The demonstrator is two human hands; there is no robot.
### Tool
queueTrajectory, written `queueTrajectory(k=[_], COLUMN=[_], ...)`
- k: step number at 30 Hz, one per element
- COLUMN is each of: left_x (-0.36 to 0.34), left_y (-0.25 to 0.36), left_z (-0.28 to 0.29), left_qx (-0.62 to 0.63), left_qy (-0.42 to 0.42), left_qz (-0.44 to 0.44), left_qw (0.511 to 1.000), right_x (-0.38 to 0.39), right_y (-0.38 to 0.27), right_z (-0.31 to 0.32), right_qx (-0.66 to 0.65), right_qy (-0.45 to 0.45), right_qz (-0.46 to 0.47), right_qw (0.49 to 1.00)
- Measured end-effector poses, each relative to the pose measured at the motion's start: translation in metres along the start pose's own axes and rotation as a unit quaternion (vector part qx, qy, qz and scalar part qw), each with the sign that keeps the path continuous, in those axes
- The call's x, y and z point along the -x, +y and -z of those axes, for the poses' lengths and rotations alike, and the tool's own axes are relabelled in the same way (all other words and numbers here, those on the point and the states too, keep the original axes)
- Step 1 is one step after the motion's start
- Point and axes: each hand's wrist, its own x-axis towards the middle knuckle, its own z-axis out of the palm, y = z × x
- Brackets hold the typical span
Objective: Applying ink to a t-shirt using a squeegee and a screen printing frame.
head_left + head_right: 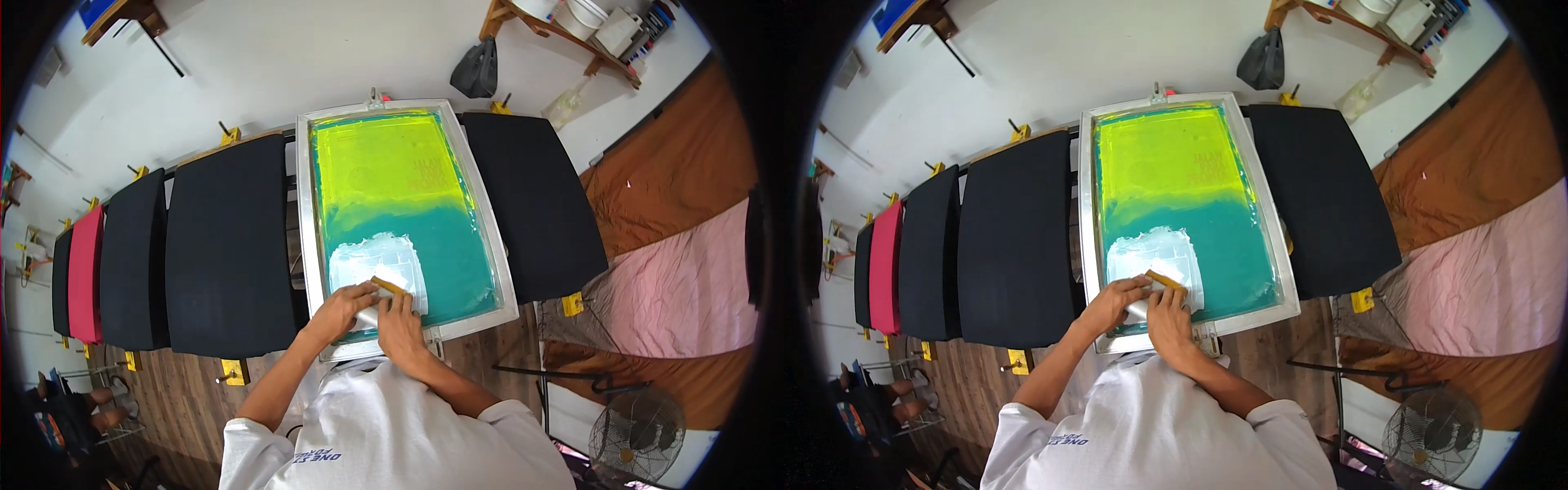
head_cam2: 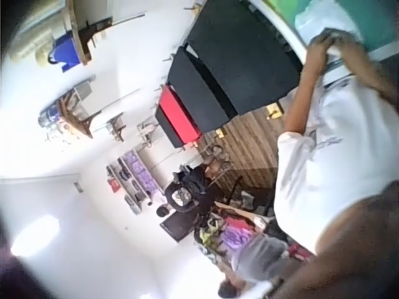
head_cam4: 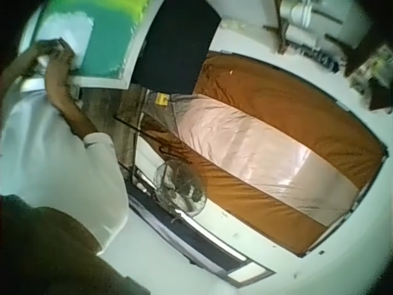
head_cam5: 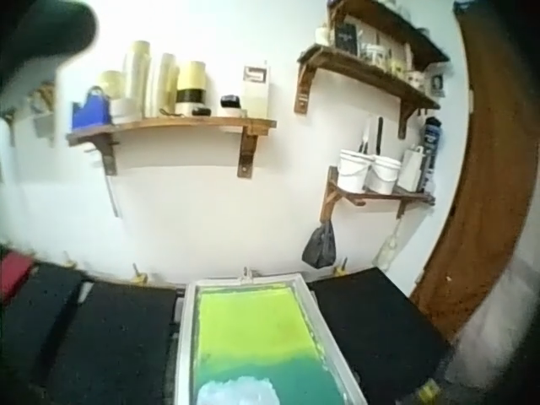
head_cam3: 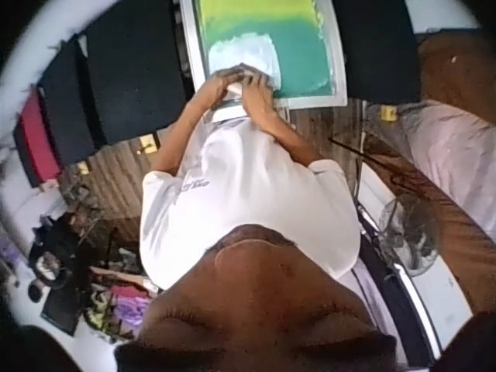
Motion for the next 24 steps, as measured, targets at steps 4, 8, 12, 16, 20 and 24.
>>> queueTrajectory(k=[4, 8, 12, 16, 20, 24], left_x=[0.020, 0.019, -0.009, -0.020, -0.005, 0.028], left_y=[0.025, 0.048, 0.041, 0.022, 0.033, 0.063], left_z=[0.004, 0.013, 0.015, 0.002, -0.014, -0.039], left_qx=[-0.025, -0.060, -0.061, -0.045, -0.029, -0.048], left_qy=[-0.021, 0.042, 0.122, 0.187, 0.170, 0.125], left_qz=[0.037, 0.087, 0.140, 0.161, 0.171, 0.179], left_qw=[0.999, 0.993, 0.981, 0.968, 0.970, 0.975], right_x=[0.019, 0.006, -0.052, -0.087, -0.062, -0.002], right_y=[0.000, 0.009, 0.036, 0.040, 0.043, 0.041], right_z=[0.012, 0.038, 0.047, 0.051, 0.038, 0.030], right_qx=[-0.036, -0.083, -0.073, -0.063, -0.052, -0.090], right_qy=[-0.007, -0.007, 0.009, -0.052, -0.042, -0.017], right_qz=[0.049, 0.069, 0.139, 0.170, 0.163, 0.148], right_qw=[0.998, 0.994, 0.988, 0.982, 0.984, 0.985])
